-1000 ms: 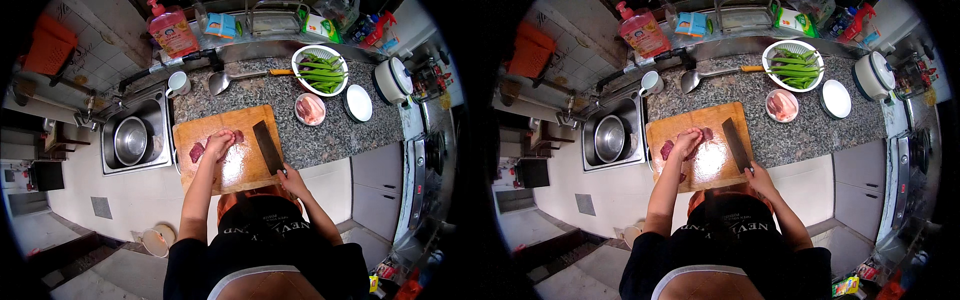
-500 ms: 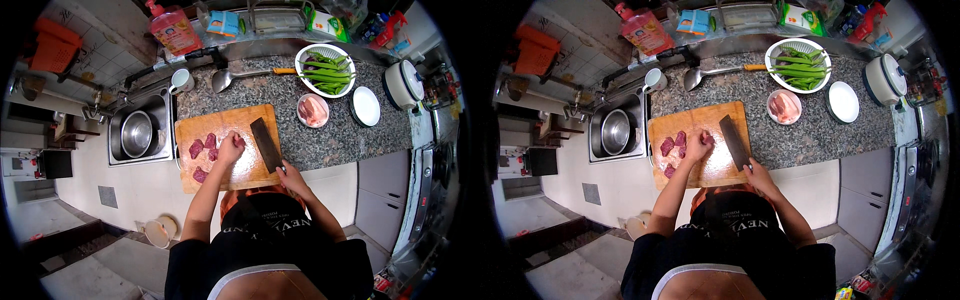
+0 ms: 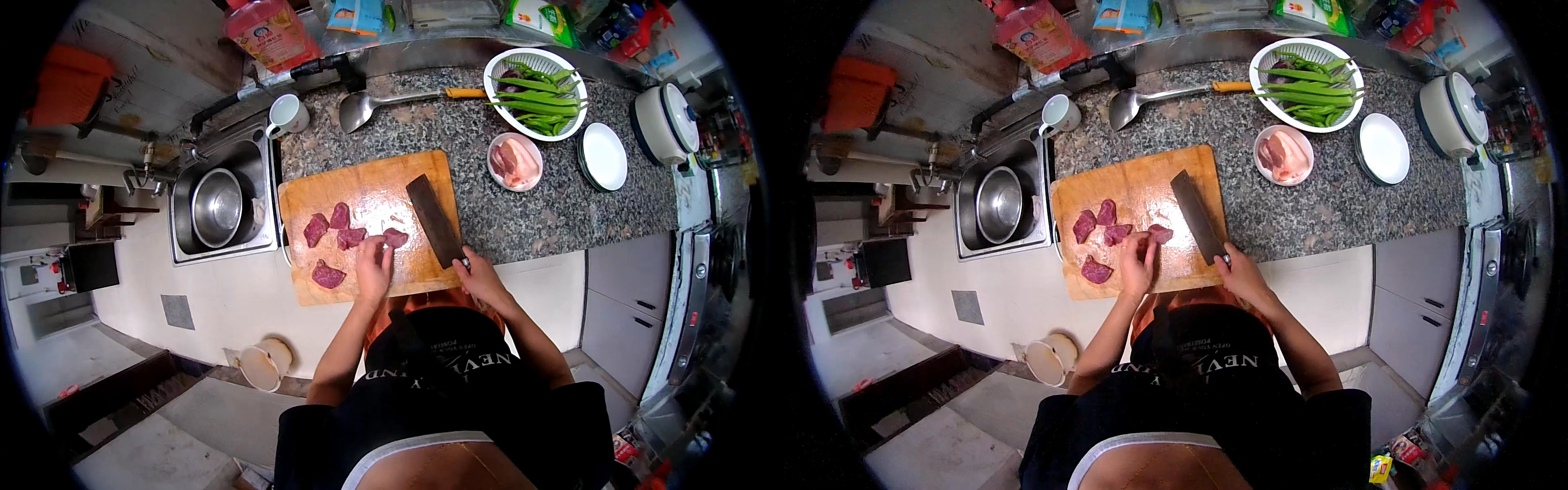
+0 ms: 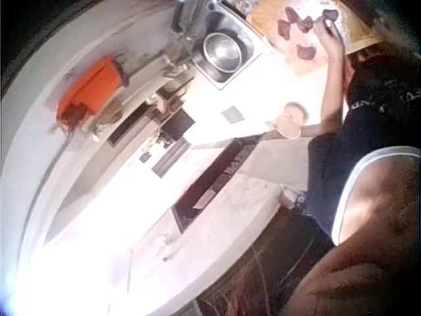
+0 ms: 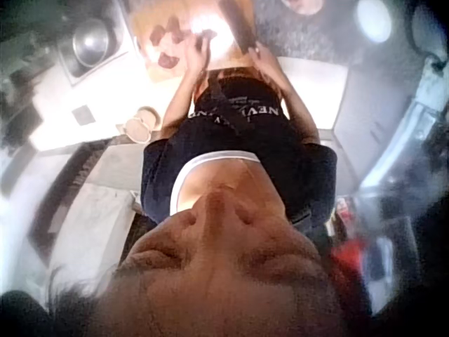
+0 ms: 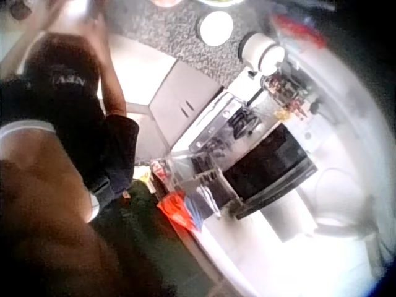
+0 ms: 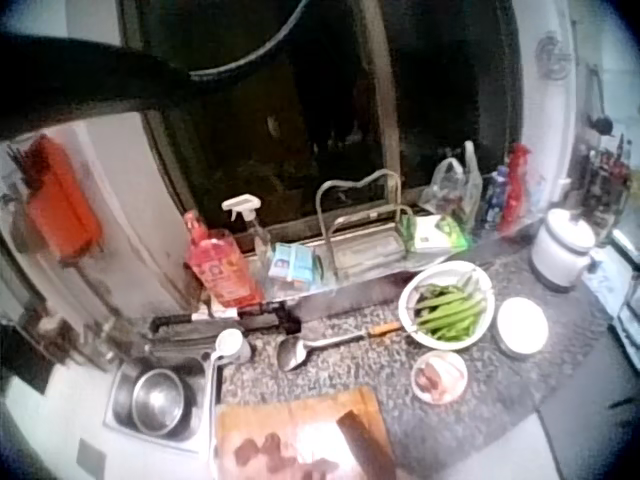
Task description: The person slices pieces of raw meat on a wooden cutting board using a cleaver and places the sliced pieces into a white bowl.
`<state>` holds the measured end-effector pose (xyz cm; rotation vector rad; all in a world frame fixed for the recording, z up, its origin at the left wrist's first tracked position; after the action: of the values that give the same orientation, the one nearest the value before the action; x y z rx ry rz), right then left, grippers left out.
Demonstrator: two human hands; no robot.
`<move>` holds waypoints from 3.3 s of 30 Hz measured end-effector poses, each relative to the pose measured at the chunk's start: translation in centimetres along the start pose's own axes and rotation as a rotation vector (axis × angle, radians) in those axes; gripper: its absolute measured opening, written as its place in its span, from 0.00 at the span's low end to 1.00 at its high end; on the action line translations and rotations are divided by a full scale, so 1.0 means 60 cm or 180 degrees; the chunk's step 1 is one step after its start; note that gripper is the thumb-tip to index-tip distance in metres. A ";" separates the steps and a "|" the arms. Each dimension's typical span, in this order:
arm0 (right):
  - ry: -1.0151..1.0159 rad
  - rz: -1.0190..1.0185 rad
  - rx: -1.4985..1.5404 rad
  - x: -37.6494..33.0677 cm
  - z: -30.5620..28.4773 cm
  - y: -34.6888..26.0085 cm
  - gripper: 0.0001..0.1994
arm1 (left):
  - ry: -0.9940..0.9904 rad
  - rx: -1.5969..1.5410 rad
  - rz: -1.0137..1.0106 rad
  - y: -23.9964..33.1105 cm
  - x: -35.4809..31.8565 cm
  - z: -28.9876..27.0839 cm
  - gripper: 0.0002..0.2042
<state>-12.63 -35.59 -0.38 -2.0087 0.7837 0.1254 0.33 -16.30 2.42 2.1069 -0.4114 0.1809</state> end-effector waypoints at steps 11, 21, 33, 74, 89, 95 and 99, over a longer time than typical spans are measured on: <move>-0.0013 -0.0670 -0.1427 -0.011 -0.012 -0.105 0.16 | 0.0199 0.0120 0.0423 0.023 0.005 0.018 0.10; -0.0392 -0.1040 -0.1714 -0.057 0.014 -0.168 0.16 | -0.0008 -0.0031 0.0500 -0.005 -0.004 0.032 0.12; -0.0463 -0.1355 -0.2140 -0.066 0.010 -0.172 0.17 | -0.0108 0.0042 0.0401 -0.040 -0.023 0.045 0.12; -0.0732 -0.1117 -0.2229 -0.041 0.030 -0.122 0.19 | -0.0078 0.0193 0.0405 -0.034 -0.016 0.039 0.11; -0.0535 -0.1165 -0.2078 -0.019 0.025 -0.152 0.16 | -0.0042 -0.0062 0.0267 -0.015 -0.004 0.034 0.07; -0.0615 -0.1168 -0.2180 -0.063 0.002 -0.141 0.16 | 0.0120 0.0138 0.0510 -0.031 -0.017 0.038 0.10; -0.0643 -0.1086 -0.2216 -0.070 0.002 -0.126 0.15 | 0.0009 0.0050 0.0414 -0.038 -0.019 0.042 0.11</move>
<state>-11.56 -30.84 6.78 -2.6978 0.2654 0.4425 0.02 -17.05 -1.04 2.0960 -0.5473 0.2632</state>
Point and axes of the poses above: each hand's wrist, its own x-axis towards the middle knuckle, its own z-axis out of the palm, y = z × x, the point moved 10 cm from there along x, towards the middle knuckle, and after that the axes turned 11 degrees about y, right-handed, at the moved point
